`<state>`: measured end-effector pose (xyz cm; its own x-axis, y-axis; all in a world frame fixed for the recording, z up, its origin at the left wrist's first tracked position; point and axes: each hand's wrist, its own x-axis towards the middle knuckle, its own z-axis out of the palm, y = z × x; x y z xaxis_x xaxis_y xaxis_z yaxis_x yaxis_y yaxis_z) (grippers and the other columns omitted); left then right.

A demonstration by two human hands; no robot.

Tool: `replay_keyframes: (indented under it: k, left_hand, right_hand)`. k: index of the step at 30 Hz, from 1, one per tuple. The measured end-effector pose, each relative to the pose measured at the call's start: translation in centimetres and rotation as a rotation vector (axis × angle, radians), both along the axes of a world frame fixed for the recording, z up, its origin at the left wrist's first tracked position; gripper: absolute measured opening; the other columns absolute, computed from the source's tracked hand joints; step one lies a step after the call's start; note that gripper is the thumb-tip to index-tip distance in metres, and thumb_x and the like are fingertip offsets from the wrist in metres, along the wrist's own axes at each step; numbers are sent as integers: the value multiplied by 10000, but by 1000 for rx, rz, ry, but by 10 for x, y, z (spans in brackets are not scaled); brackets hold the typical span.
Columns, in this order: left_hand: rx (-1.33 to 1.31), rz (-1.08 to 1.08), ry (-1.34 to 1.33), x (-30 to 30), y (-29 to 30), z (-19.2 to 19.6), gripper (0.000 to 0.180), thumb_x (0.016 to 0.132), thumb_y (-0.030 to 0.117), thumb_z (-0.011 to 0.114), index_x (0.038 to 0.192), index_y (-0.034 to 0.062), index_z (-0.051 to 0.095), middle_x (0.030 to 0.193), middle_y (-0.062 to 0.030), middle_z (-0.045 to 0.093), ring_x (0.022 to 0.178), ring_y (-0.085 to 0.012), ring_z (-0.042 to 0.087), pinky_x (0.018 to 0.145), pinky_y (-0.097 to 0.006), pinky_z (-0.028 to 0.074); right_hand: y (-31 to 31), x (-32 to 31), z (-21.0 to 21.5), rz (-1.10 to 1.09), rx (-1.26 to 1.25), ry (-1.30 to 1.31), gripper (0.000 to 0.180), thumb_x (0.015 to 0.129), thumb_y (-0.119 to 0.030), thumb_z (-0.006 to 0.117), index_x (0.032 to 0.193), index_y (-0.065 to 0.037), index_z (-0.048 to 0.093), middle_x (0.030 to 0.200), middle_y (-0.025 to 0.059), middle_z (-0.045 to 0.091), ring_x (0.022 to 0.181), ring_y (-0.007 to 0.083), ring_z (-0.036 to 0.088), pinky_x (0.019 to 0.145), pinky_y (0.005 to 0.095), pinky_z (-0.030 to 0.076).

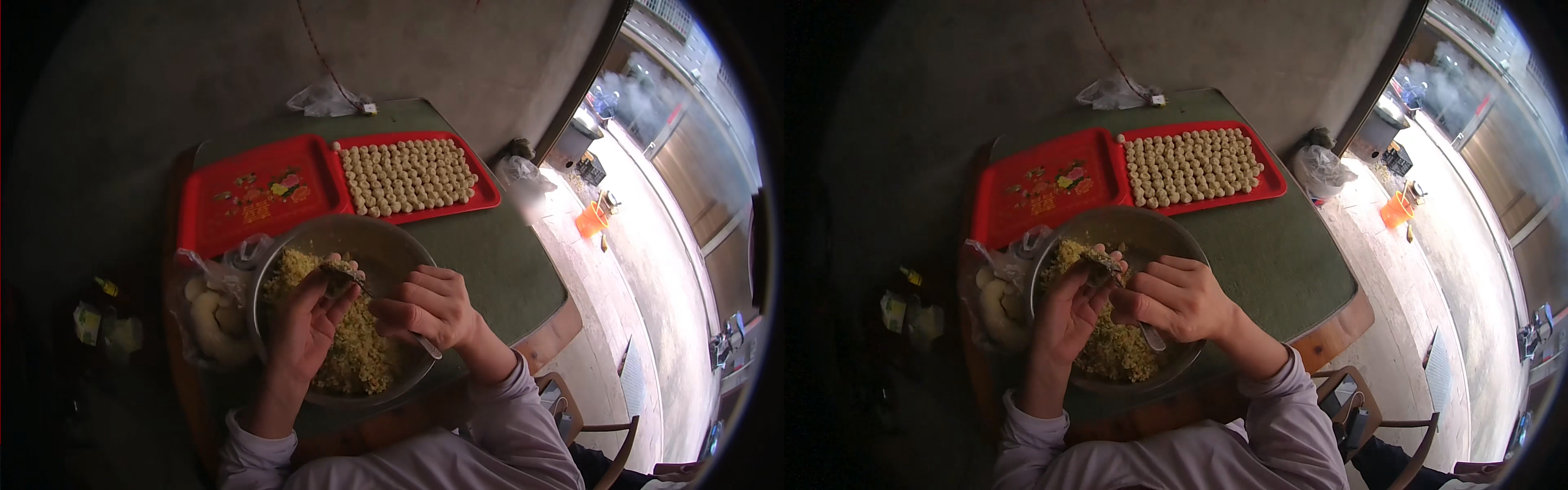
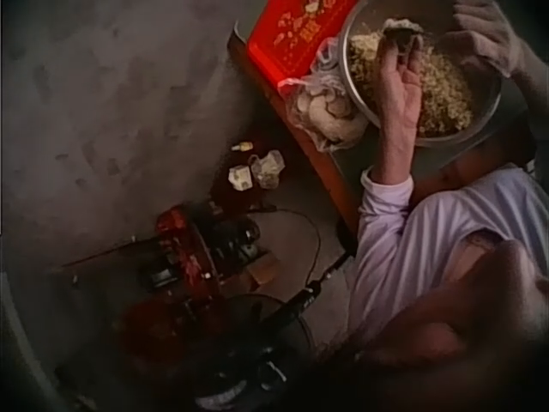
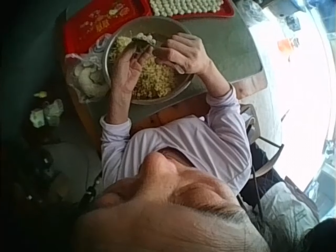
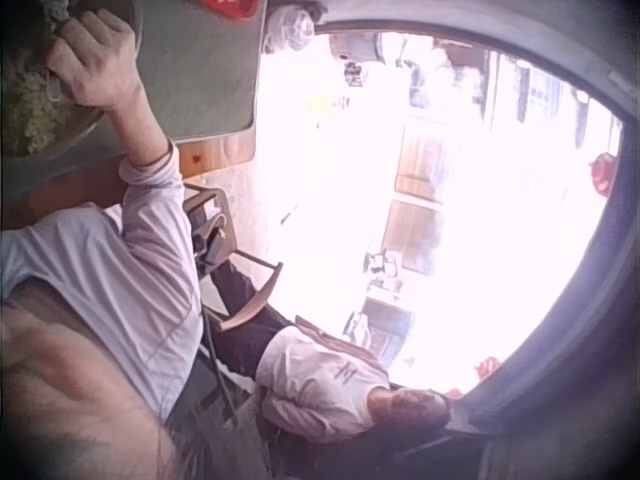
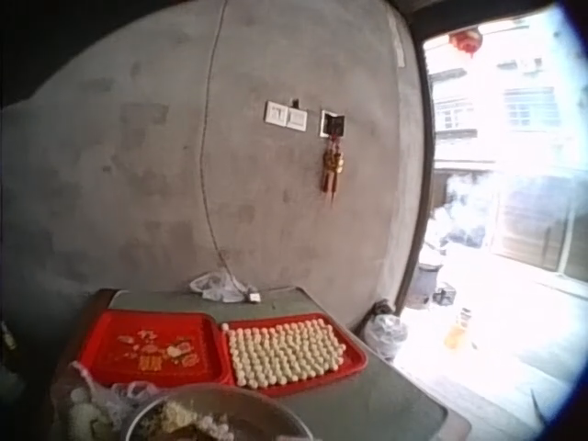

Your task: The person is hand-making dumplings, filling them with a mixture and folding the dough.

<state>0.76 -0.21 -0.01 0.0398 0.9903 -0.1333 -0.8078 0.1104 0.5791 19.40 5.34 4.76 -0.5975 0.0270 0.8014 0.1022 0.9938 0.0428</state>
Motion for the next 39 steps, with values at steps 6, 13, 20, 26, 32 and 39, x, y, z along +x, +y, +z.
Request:
replay_keyframes:
  k: [6,13,20,26,32,39]
  left_hand:
    - [36,-13,24,-2,-2,-4,313,956,123,492,1244,1,517,1205,-115,592,1117,-201,575,1000,-327,464]
    - [-2,7,50,2,-6,5,311,956,105,480,1237,-23,509,1227,-127,573,1120,-231,573,1010,-336,463]
    - [14,-22,28,1,-5,8,328,937,70,486,1243,-50,491,1194,-143,578,1110,-254,576,999,-337,469]
    - [22,-24,43,1,-5,7,341,907,-3,469,1244,-53,486,1170,-141,585,1097,-241,581,997,-323,472]
    - [28,-38,94,2,-5,9,341,887,-38,479,1228,-53,497,1163,-141,587,1097,-223,580,991,-309,474]
    - [54,-94,90,0,-5,5,344,880,-46,473,1222,-37,508,1187,-142,593,1122,-223,576,1005,-306,457]
  right_hand:
    - [4,0,-4,-10,-132,114,256,713,-87,722,927,-52,586,672,44,488,538,204,504,471,317,402]
    - [4,2,-9,-65,-322,245,171,762,-3,648,907,-49,569,678,72,543,534,246,529,471,346,422]
    - [2,1,-9,-108,-373,370,87,819,-5,602,894,-34,569,718,85,587,572,247,576,515,335,464]
    - [3,3,-13,-136,-499,399,56,839,-4,588,886,-25,567,753,106,607,613,268,604,551,335,483]
    - [2,2,-8,-93,-385,330,123,800,-7,631,906,-26,571,739,88,584,587,250,576,524,335,463]
    - [-1,2,-2,-9,7,121,299,701,-142,735,943,-41,591,672,19,476,524,163,472,453,292,373]
